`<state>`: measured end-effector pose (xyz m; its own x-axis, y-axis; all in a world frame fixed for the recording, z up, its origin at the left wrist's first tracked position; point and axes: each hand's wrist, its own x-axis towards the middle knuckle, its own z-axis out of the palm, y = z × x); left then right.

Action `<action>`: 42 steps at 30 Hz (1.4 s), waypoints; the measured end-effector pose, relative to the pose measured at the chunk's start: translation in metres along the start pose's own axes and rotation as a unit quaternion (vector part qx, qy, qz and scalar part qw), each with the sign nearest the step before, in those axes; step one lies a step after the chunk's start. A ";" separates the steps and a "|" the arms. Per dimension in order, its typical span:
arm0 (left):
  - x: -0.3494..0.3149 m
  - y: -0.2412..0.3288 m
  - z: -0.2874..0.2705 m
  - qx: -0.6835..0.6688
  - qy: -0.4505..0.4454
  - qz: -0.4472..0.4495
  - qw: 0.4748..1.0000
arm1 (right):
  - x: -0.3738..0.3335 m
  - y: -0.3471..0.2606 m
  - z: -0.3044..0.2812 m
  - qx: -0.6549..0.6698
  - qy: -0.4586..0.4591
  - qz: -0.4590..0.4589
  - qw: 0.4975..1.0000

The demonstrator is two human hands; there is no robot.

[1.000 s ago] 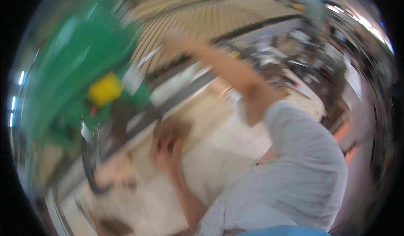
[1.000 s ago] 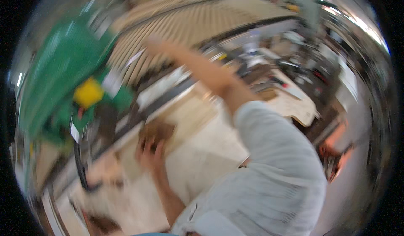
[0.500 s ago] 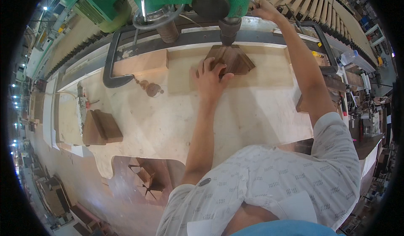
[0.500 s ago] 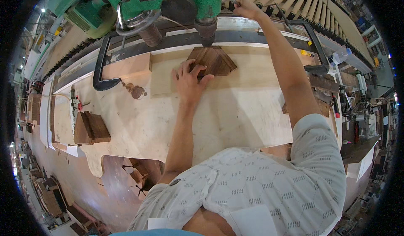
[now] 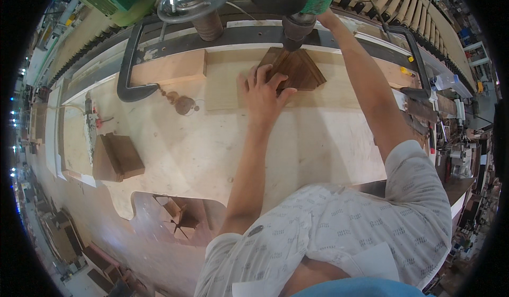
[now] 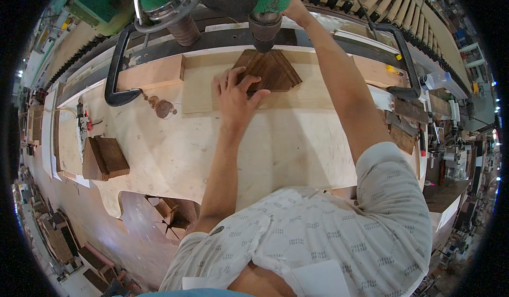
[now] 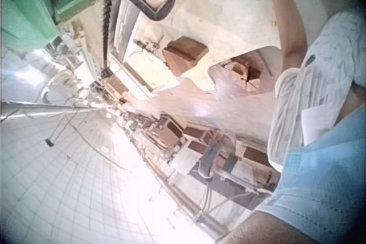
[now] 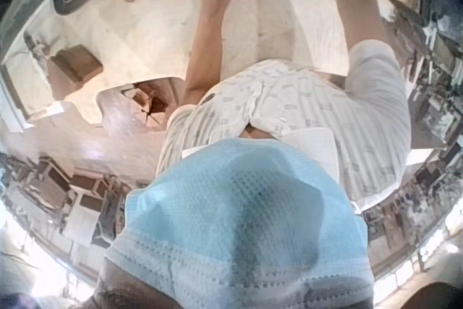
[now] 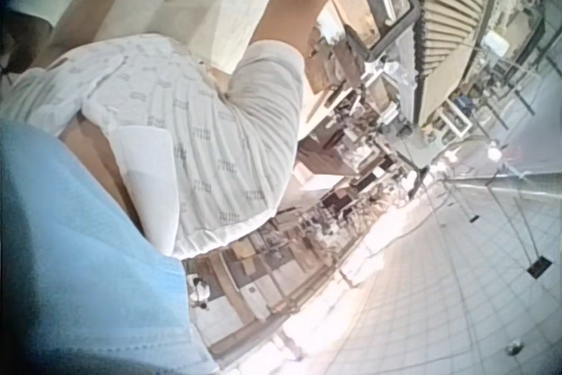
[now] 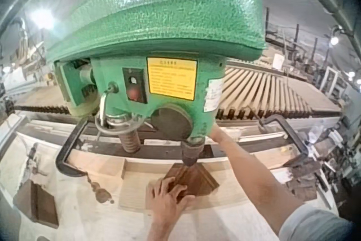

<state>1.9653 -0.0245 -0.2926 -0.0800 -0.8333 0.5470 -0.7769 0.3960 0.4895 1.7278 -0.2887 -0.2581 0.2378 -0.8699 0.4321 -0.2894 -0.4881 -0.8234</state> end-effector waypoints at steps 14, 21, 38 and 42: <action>0.000 0.004 -0.004 0.012 -0.006 0.000 1.000 | 0.002 -0.008 0.023 -0.005 0.049 -0.097 0.994; 0.000 0.002 0.002 0.049 0.002 0.011 0.999 | -0.022 -0.059 -0.076 -0.375 0.087 0.078 0.920; -0.050 0.069 -0.031 0.057 -0.099 -0.154 0.982 | 0.142 -0.164 -0.198 -0.692 0.000 -0.018 0.722; -0.056 0.083 -0.034 -0.021 -0.122 -0.192 0.973 | 0.146 -0.164 -0.193 -0.687 -0.012 -0.017 0.726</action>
<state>1.9268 0.0687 -0.2594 0.0613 -0.9880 0.1419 -0.7529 0.0475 0.6564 1.6308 -0.3492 0.0115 0.2789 -0.8620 0.4233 -0.9309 -0.1344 0.3397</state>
